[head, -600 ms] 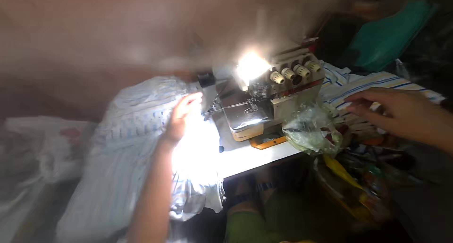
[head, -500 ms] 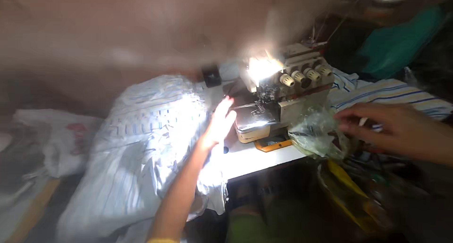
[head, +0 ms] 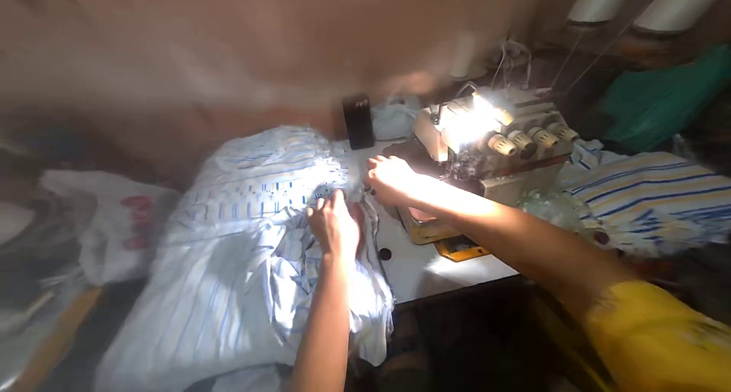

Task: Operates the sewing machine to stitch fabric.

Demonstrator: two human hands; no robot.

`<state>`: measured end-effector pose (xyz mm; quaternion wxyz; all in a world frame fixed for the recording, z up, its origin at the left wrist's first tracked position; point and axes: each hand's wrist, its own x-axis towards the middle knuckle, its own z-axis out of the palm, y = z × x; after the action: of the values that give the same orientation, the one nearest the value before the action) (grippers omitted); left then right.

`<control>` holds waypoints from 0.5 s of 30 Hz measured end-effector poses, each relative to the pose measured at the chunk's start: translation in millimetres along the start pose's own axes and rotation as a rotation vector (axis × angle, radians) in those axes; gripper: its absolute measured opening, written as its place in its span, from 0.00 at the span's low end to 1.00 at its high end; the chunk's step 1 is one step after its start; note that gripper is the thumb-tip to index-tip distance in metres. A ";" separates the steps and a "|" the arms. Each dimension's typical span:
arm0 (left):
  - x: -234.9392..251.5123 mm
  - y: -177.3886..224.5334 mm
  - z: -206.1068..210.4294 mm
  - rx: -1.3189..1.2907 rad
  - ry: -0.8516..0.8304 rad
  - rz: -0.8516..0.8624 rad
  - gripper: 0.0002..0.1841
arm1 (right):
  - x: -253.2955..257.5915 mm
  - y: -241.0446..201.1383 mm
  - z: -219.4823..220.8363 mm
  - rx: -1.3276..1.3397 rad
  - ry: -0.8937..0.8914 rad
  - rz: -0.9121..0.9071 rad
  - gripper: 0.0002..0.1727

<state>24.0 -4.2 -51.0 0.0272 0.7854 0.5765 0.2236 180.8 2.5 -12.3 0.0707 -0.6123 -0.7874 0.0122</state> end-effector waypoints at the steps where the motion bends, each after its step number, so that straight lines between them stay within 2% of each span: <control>1: 3.7 -7.9 -2.0 0.011 0.011 -0.055 0.16 | 3.5 -4.1 -0.8 -0.037 -0.046 0.020 0.09; 3: 9.3 -19.2 -4.5 0.023 -0.115 -0.171 0.16 | 7.4 -8.3 0.5 -0.110 -0.069 0.024 0.09; 5: 11.2 -25.0 -0.4 -0.006 -0.205 -0.172 0.13 | 9.9 -6.9 5.2 -0.138 -0.037 -0.008 0.09; 8: 11.5 -29.0 10.2 -0.026 -0.181 -0.103 0.12 | 10.9 -3.1 14.4 -0.152 0.132 -0.090 0.10; 10: 12.0 -27.8 10.3 -0.018 -0.185 -0.121 0.12 | 9.1 -4.7 18.4 -0.130 0.256 -0.110 0.09; 13: 10.2 -24.5 1.1 -0.033 -0.217 -0.157 0.12 | -6.0 -6.6 18.2 -0.126 0.448 -0.075 0.06; 15: 8.1 -28.8 0.3 -0.141 -0.129 -0.096 0.11 | -30.9 -5.7 11.1 -0.144 0.534 -0.032 0.05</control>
<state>0.4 12.8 -57.3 0.1301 0.7658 0.5932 0.2113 181.3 -28.1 -25.6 0.2323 -0.5849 -0.7491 -0.2069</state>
